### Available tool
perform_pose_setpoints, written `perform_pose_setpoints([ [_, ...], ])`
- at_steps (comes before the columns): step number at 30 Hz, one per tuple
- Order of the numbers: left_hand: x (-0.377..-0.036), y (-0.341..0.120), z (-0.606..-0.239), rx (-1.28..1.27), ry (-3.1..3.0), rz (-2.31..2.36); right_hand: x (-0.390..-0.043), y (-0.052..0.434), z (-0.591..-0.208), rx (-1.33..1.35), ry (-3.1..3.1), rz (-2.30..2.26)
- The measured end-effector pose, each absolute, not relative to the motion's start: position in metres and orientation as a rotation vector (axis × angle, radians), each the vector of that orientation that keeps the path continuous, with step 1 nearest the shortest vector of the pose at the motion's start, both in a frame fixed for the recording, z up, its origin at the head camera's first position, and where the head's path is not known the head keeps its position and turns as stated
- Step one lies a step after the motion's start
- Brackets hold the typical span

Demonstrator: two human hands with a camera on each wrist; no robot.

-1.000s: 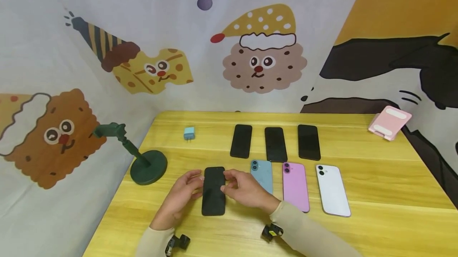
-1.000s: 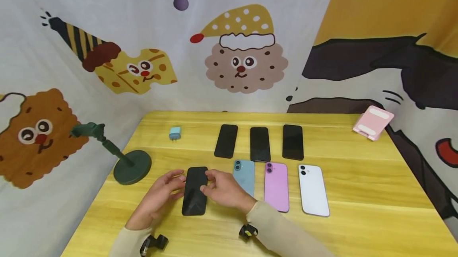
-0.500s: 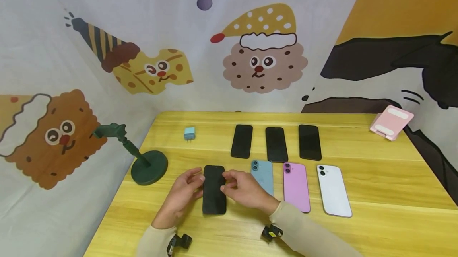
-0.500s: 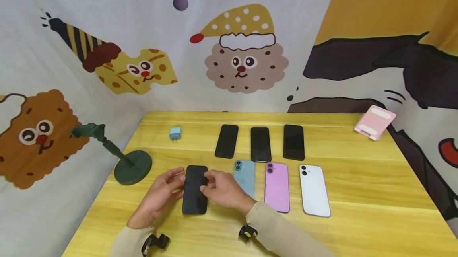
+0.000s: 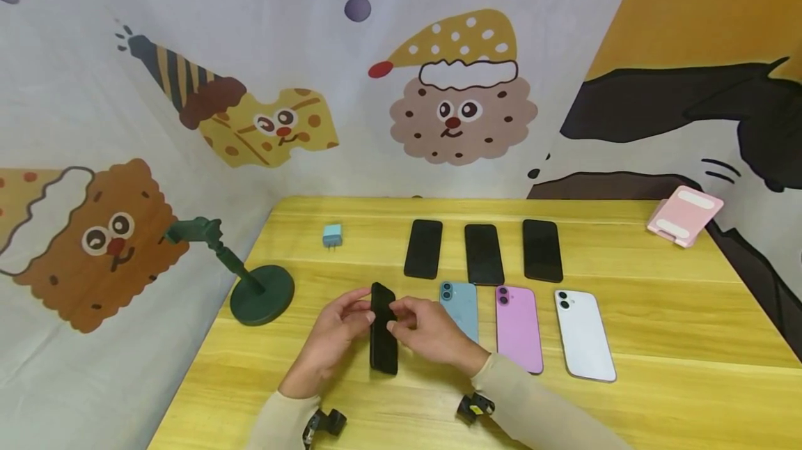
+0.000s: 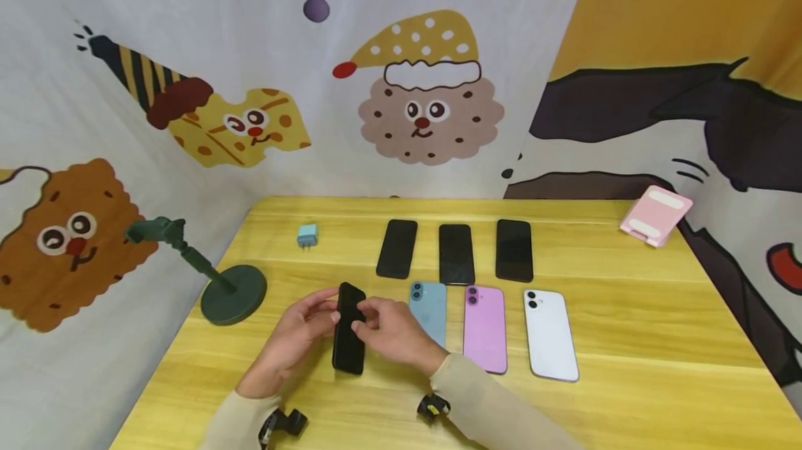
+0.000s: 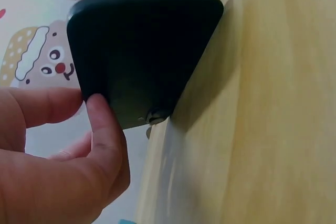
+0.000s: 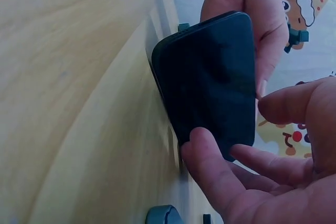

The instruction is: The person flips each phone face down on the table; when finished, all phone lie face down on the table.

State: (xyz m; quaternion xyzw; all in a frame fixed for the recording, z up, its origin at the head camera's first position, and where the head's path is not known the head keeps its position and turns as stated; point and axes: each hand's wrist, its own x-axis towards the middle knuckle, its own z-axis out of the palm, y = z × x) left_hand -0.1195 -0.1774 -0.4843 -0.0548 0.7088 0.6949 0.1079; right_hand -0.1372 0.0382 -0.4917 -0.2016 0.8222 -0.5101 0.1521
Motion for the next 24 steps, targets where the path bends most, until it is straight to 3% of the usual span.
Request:
perform_pose_setpoints([
  [24,-0.125,-0.146,-0.492,0.002,2.003,1.940,-0.140,0.053,-0.496,-0.455,2.278,-1.607],
])
